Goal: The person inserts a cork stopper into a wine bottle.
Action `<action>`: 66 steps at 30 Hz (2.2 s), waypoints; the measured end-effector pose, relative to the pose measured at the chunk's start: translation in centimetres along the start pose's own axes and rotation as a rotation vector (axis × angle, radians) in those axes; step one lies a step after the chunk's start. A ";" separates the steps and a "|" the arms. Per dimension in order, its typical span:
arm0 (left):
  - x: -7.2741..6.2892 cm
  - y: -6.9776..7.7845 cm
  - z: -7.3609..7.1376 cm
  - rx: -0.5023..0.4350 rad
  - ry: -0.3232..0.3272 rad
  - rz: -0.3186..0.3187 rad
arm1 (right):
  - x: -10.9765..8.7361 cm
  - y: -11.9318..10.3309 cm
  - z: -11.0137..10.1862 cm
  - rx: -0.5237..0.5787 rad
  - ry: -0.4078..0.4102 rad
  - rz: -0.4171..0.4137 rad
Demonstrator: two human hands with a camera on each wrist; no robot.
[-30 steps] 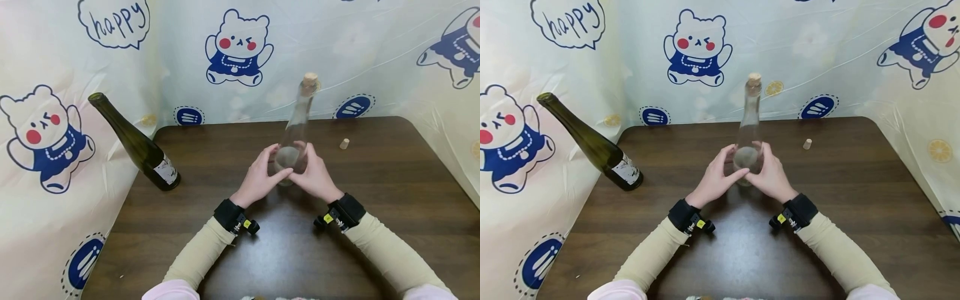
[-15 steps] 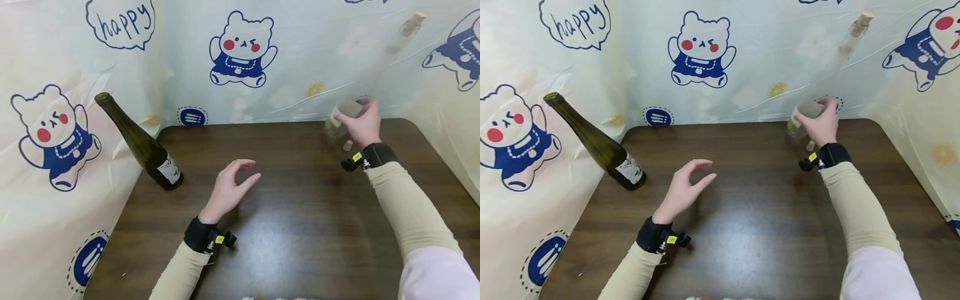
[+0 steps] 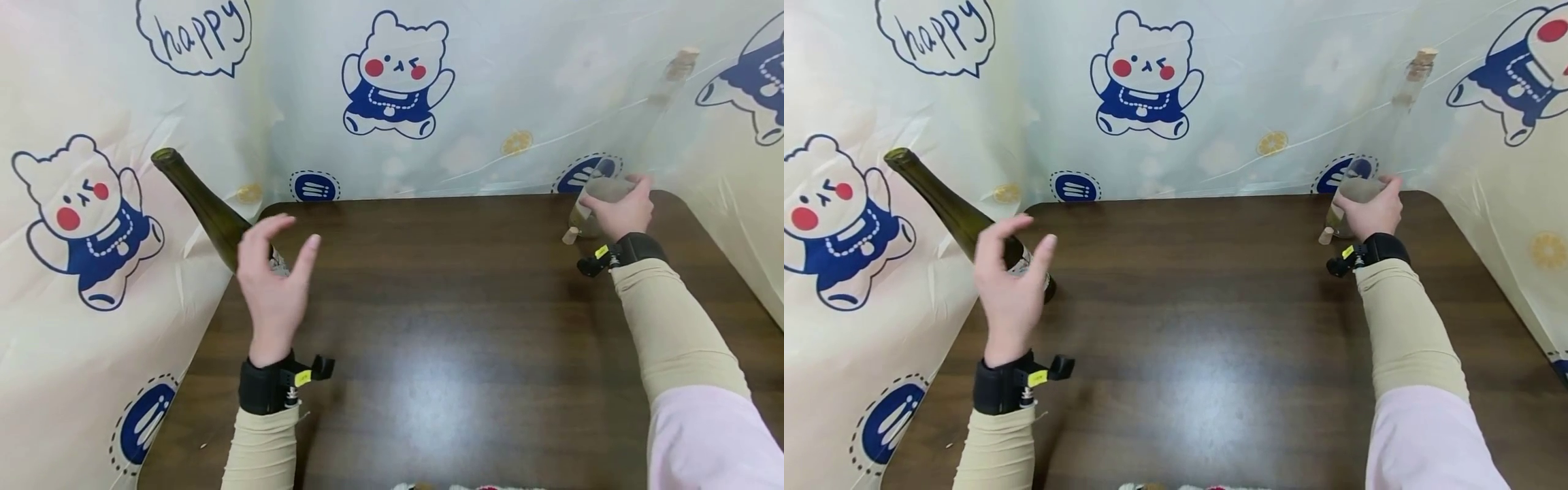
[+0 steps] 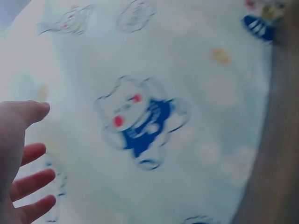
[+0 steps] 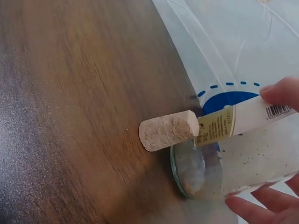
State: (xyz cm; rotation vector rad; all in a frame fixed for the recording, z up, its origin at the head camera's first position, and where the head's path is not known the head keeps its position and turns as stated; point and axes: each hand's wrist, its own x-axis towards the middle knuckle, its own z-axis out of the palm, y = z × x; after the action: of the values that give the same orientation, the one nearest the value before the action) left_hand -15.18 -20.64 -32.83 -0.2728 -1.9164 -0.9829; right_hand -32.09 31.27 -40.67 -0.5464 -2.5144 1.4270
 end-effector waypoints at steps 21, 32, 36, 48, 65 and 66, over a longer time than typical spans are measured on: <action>-0.2 -11.8 -1.0 0.126 0.182 -0.572 | -0.1 0.8 -0.6 -0.022 -0.055 -0.049; -1.0 -12.1 -0.6 0.082 0.169 -0.561 | -1.7 0.5 -0.3 0.126 0.133 -0.179; -1.0 -11.0 0.4 0.050 0.142 -0.528 | -3.3 -2.0 -0.1 0.200 0.307 -0.310; -0.2 -0.7 7.1 -0.246 -0.124 -0.303 | -13.7 -11.7 3.6 0.233 -0.079 -0.776; -5.7 4.8 14.5 -0.508 -0.545 -0.104 | -17.7 -12.9 5.5 0.163 -0.671 -0.839; -6.0 4.9 14.8 -0.525 -0.555 -0.095 | -17.8 -12.9 5.2 0.144 -0.674 -0.837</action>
State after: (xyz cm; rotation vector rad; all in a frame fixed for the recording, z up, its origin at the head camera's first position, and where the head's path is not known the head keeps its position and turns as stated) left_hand -18.69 -5.41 -38.79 -0.8353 -2.1333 -1.5959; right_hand -20.45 13.85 -32.17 1.0624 -2.4883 1.5274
